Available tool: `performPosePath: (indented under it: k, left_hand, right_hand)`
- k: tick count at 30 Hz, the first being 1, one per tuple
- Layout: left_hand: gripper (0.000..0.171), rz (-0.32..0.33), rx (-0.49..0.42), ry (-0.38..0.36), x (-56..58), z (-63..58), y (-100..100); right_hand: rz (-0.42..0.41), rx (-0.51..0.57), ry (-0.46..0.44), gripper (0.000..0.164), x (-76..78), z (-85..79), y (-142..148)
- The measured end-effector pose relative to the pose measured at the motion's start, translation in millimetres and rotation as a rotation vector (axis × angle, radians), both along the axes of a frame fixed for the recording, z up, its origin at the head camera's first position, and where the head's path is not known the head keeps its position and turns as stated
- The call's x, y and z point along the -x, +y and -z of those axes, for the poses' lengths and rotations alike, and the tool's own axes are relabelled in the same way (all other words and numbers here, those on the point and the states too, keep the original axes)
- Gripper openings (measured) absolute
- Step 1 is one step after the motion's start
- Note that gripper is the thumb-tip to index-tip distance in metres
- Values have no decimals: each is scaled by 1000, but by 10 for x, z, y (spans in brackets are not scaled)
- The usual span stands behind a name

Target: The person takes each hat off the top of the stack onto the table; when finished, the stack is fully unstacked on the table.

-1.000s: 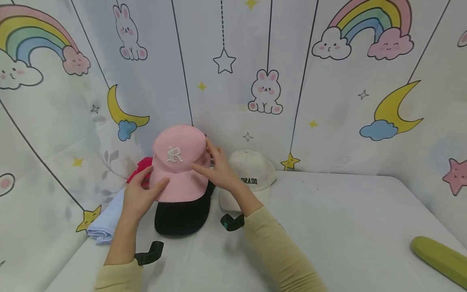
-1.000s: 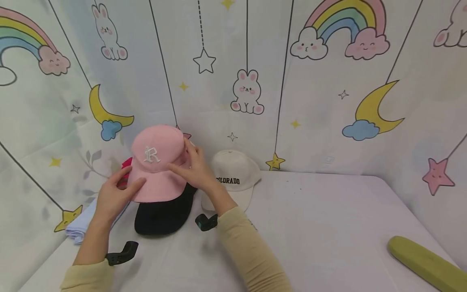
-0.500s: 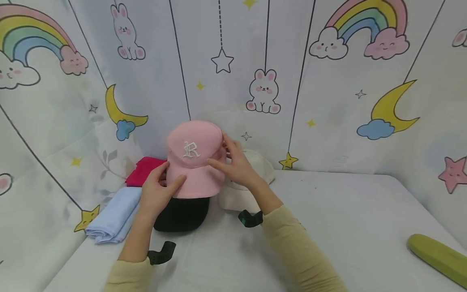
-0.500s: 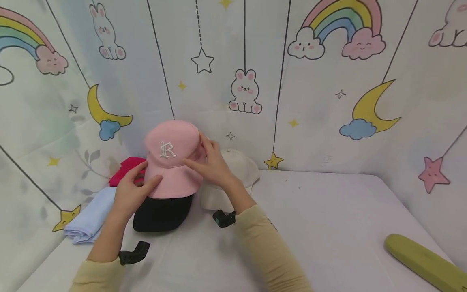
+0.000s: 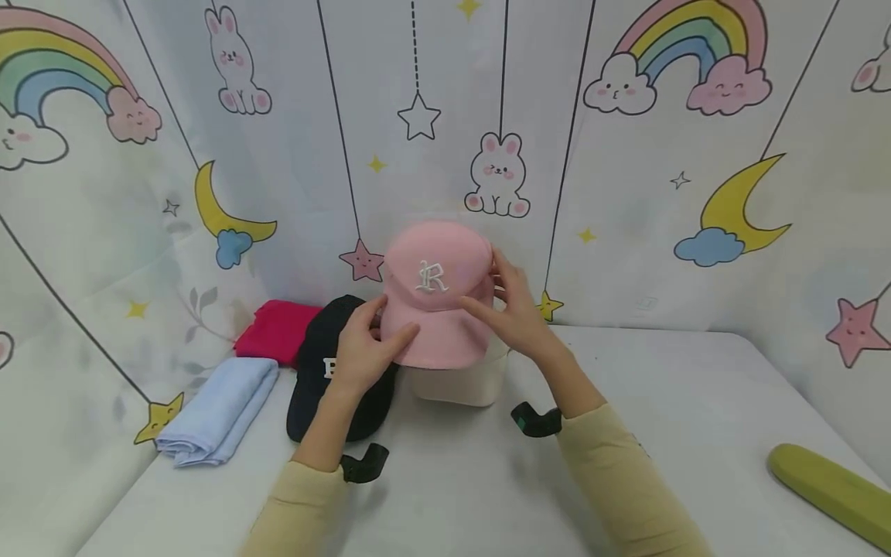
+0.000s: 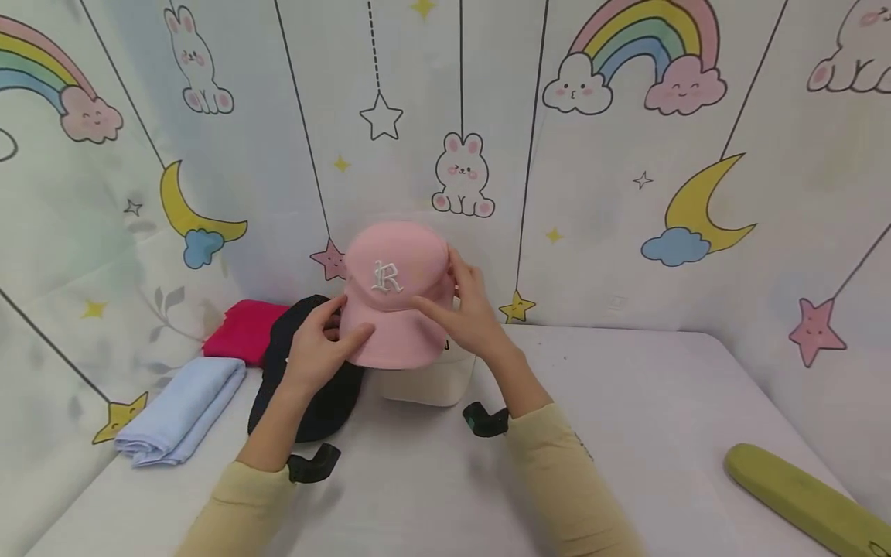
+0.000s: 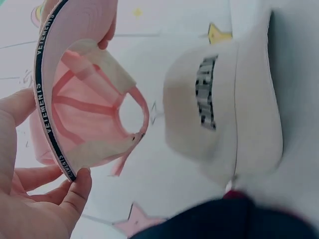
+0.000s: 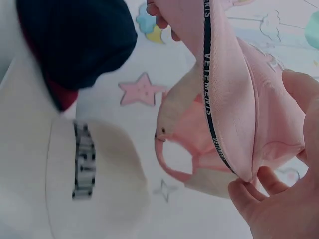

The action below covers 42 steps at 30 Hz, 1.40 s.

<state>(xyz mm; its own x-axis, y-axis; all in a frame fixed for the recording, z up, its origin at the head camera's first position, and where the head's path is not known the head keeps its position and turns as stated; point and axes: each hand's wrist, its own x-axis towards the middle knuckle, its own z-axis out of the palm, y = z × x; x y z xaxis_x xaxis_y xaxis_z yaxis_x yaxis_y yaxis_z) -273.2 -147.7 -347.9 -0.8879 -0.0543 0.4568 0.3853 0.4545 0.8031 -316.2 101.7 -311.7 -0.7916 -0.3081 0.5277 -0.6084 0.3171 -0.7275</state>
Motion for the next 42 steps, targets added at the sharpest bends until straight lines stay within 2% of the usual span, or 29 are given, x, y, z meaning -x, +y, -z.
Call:
performPosePath:
  k: [4, 11, 19, 27, 33, 42]
  left_hand:
    - [74, 42, -25, 10, 56, 25, 216]
    - [74, 114, -49, -15, 155, 63, 602]
    - [74, 242, -68, 20, 288, 160, 998]
    - [76, 271, -48, -43, 344, 234, 1399]
    - [79, 288, -66, -89, 358, 343, 1696]
    - [76, 272, -35, -137, 406, 566, 1933]
  right_hand:
    - [34, 1, -7, 89, -40, 17, 225]
    - [80, 8, 27, 90, -101, 19, 590]
    - [182, -15, 30, 88, -109, 121, 1021]
    - [239, 26, -1, 84, -121, 255, 1379]
    - [285, 55, -54, 82, -124, 363, 1602]
    - [326, 26, -149, 81, -32, 584, 1823]
